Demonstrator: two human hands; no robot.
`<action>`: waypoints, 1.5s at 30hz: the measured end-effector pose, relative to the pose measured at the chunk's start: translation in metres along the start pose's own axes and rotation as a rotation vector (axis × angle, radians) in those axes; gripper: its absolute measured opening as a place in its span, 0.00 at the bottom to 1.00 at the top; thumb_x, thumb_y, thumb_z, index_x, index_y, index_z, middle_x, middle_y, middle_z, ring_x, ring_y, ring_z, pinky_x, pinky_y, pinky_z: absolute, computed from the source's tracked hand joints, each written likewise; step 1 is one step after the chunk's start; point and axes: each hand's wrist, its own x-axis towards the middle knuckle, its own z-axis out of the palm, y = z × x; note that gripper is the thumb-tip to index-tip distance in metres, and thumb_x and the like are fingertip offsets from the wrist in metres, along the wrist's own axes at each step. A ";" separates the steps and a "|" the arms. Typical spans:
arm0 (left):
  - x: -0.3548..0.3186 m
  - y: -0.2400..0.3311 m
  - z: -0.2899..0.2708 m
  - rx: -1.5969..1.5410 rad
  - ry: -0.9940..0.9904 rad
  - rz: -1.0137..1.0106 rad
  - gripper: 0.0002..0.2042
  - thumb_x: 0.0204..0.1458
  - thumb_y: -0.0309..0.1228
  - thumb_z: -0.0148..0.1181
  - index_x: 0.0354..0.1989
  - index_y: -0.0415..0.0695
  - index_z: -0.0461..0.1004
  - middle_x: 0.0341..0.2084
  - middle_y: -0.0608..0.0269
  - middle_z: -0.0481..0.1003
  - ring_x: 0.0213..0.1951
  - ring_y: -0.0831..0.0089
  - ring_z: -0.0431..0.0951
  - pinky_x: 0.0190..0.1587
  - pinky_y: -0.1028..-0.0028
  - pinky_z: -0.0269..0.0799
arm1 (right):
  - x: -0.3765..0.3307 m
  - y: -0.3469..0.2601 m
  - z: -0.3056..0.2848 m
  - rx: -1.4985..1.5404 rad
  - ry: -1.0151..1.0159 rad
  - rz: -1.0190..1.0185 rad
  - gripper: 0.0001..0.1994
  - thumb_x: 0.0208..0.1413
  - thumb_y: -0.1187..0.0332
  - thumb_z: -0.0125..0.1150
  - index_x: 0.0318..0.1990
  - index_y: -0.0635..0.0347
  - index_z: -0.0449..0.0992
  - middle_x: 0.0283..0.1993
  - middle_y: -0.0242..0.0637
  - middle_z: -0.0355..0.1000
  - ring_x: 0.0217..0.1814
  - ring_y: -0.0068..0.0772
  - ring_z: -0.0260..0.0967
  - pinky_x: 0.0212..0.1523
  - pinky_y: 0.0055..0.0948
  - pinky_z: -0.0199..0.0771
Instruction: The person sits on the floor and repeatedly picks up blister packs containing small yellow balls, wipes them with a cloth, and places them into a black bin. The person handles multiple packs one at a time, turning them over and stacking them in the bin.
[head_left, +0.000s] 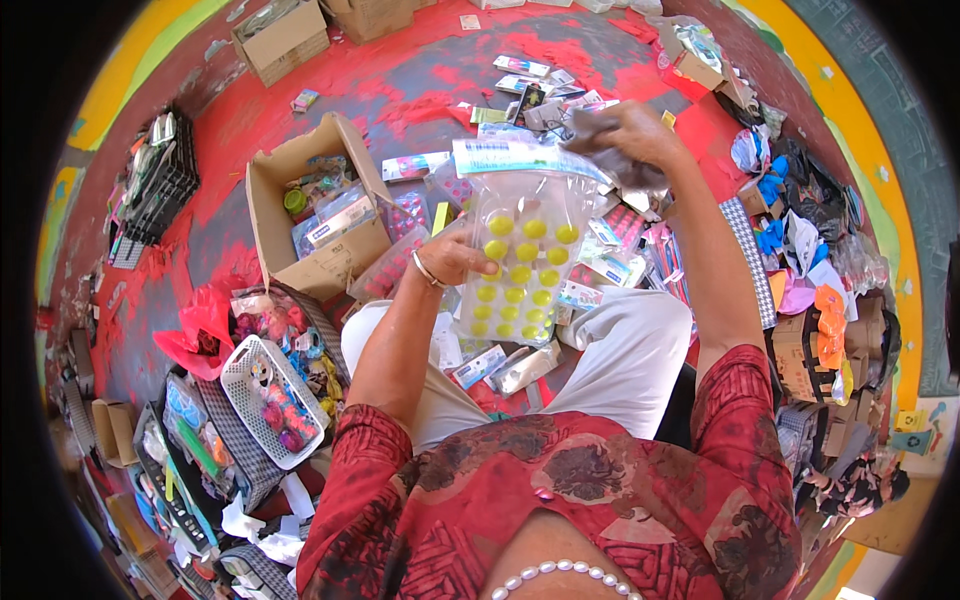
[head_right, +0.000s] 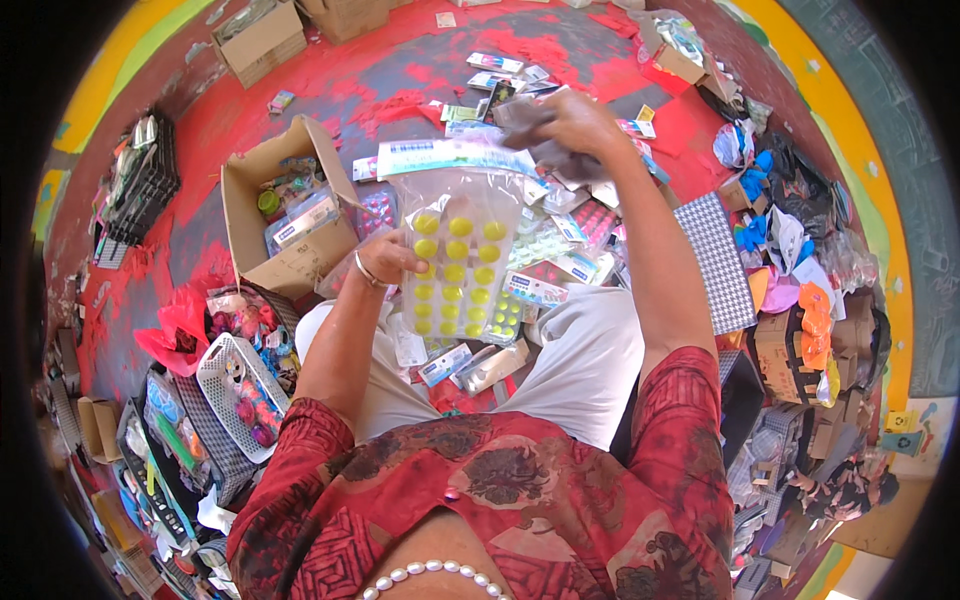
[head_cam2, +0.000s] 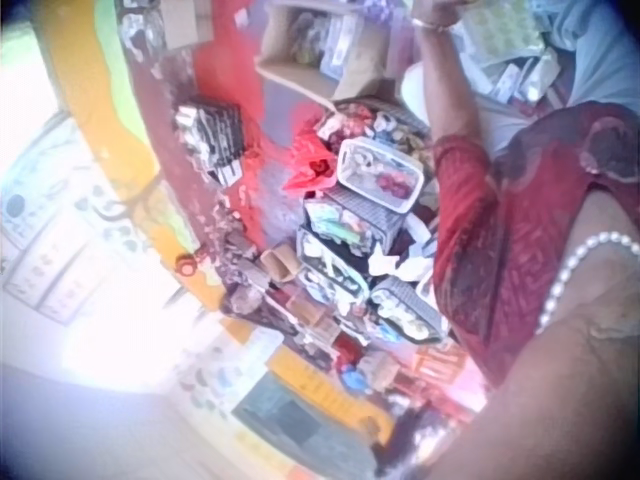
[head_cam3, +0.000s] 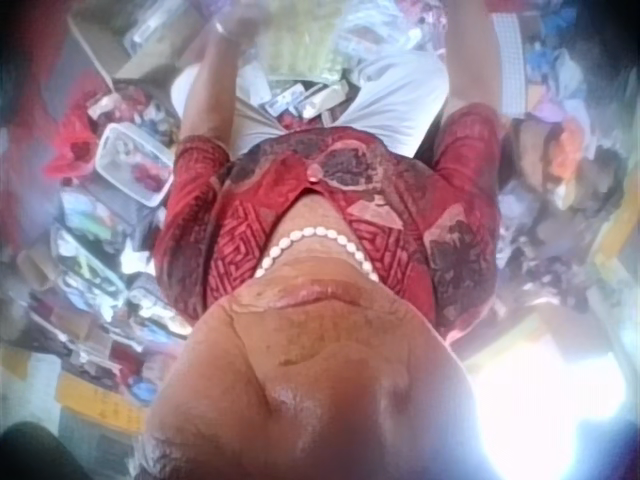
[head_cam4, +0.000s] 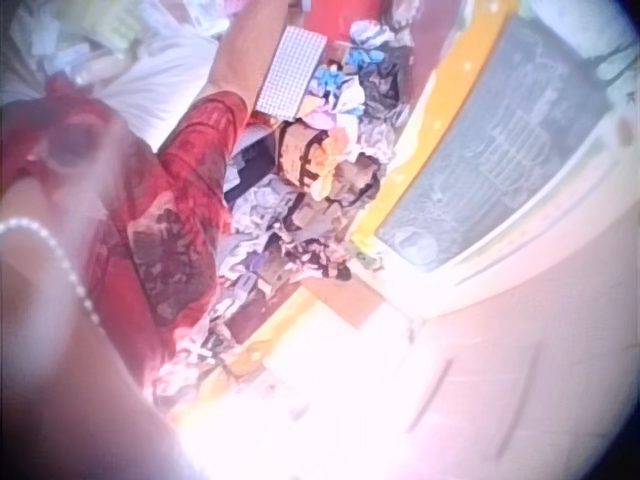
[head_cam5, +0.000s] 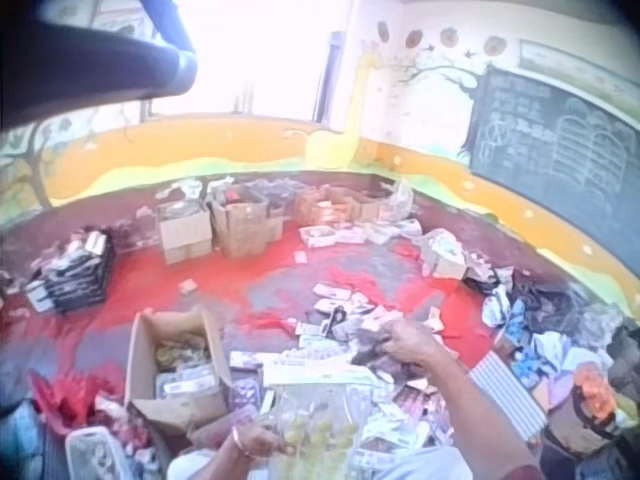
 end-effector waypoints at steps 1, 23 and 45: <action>-0.001 0.001 0.001 -0.024 -0.018 -0.002 0.28 0.32 0.20 0.58 0.49 0.34 0.65 0.44 0.54 0.70 0.49 0.62 0.68 0.53 0.62 0.59 | -0.001 0.007 -0.004 -0.217 0.087 0.236 0.18 0.45 0.57 0.61 0.34 0.66 0.74 0.28 0.36 0.72 0.27 0.23 0.70 0.28 0.26 0.70; 0.033 -0.004 -0.030 -0.629 0.037 0.283 0.23 0.55 0.47 0.43 0.51 0.44 0.61 0.45 0.55 0.68 0.45 0.59 0.70 0.47 0.61 0.69 | -0.046 -0.113 0.140 0.038 0.380 -0.330 0.10 0.44 0.69 0.52 0.36 0.48 0.74 0.43 0.33 0.68 0.41 0.36 0.69 0.33 0.31 0.71; 0.032 0.006 -0.014 -0.527 0.407 0.557 0.25 0.57 0.48 0.36 0.55 0.43 0.56 0.52 0.53 0.63 0.52 0.55 0.63 0.55 0.55 0.57 | -0.129 -0.064 0.142 0.312 0.498 -0.199 0.11 0.38 0.77 0.54 0.34 0.56 0.72 0.37 0.39 0.70 0.38 0.43 0.69 0.32 0.32 0.68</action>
